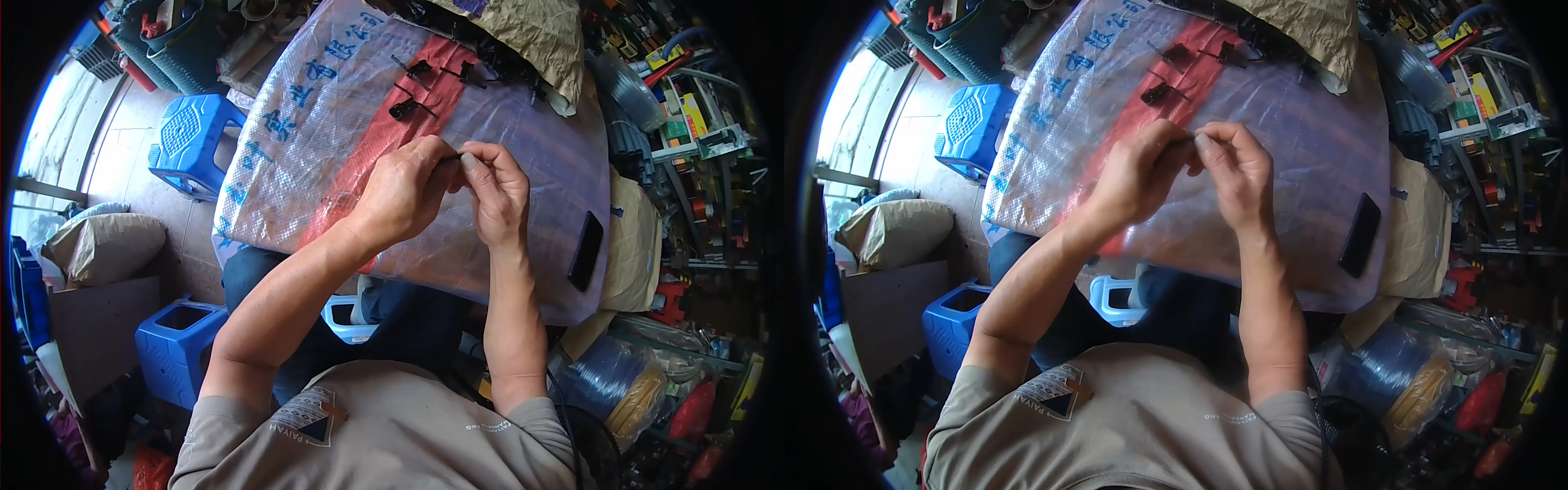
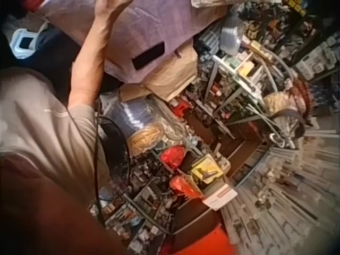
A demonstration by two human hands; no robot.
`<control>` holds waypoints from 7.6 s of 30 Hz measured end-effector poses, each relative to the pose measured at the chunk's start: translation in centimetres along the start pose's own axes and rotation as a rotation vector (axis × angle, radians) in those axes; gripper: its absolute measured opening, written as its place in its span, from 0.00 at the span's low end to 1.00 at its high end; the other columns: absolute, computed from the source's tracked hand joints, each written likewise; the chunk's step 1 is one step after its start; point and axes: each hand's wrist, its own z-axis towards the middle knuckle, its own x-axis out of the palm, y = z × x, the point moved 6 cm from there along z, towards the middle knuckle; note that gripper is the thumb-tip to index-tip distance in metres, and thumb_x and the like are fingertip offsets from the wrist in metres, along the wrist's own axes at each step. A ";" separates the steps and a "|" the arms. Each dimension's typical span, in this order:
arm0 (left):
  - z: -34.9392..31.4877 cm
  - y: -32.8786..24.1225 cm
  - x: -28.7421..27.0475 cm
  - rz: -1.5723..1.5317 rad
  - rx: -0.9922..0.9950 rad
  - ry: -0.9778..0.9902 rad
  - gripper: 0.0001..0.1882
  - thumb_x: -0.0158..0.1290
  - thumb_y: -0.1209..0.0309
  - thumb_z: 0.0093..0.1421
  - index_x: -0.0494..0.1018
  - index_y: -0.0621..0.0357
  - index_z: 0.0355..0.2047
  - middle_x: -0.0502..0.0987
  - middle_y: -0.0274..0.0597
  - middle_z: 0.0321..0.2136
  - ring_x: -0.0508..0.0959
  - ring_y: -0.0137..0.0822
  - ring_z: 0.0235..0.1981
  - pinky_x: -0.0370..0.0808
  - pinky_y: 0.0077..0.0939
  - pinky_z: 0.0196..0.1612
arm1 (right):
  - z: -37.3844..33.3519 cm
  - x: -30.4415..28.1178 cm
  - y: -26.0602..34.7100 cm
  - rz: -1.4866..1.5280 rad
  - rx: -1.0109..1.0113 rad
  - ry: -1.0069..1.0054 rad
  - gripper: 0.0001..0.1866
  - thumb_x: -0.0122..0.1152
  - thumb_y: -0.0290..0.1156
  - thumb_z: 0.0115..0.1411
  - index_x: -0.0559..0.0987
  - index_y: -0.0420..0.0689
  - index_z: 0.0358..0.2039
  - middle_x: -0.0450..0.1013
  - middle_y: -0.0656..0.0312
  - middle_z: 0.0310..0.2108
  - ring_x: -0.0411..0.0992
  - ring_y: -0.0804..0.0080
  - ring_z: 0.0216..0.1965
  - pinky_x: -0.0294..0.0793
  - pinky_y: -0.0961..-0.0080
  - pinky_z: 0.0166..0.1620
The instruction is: Assembling small black plastic components by hand on a table.
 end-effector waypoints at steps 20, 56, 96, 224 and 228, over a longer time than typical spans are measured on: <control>-1.4 1.6 0.1 -0.786 -0.638 0.201 0.12 0.46 0.69 0.66 0.69 0.67 0.42 0.75 0.36 0.29 0.72 0.25 0.27 0.71 0.20 0.33 | -0.5 -0.2 0.7 -0.132 0.148 0.136 0.08 0.58 0.27 0.60 0.75 0.37 0.38 0.73 0.66 0.27 0.65 0.85 0.26 0.66 0.87 0.32; 1.3 6.9 -7.2 -1.063 -0.612 -0.239 0.06 0.45 0.79 0.56 0.68 0.67 0.35 0.75 0.48 0.31 0.78 0.40 0.31 0.78 0.32 0.39 | 8.6 1.3 0.6 -0.771 -0.315 0.130 0.09 0.62 0.30 0.56 0.77 0.41 0.36 0.70 0.67 0.21 0.68 0.76 0.20 0.68 0.78 0.24; 1.0 2.7 1.8 -0.095 -0.184 -0.046 0.04 0.53 0.75 0.58 0.73 0.65 0.30 0.76 0.39 0.23 0.75 0.28 0.23 0.72 0.24 0.28 | 1.0 -2.5 -1.6 0.022 0.037 0.042 0.07 0.53 0.24 0.59 0.75 0.38 0.37 0.71 0.66 0.25 0.66 0.84 0.26 0.67 0.86 0.31; 2.2 5.7 -3.6 -1.185 -0.638 -0.153 0.13 0.50 0.68 0.58 0.72 0.60 0.42 0.77 0.45 0.27 0.78 0.35 0.24 0.77 0.28 0.25 | 13.9 -5.6 -0.6 -0.732 -0.145 0.045 0.14 0.48 0.19 0.57 0.77 0.38 0.43 0.75 0.63 0.36 0.68 0.82 0.27 0.69 0.84 0.31; 2.8 6.5 -5.0 -1.280 -0.574 -0.153 0.06 0.51 0.73 0.58 0.69 0.59 0.36 0.77 0.49 0.31 0.81 0.40 0.32 0.81 0.33 0.30 | 18.0 -6.4 -2.7 -1.268 -0.518 0.211 0.24 0.43 0.14 0.51 0.75 0.40 0.49 0.71 0.54 0.52 0.73 0.63 0.47 0.71 0.75 0.52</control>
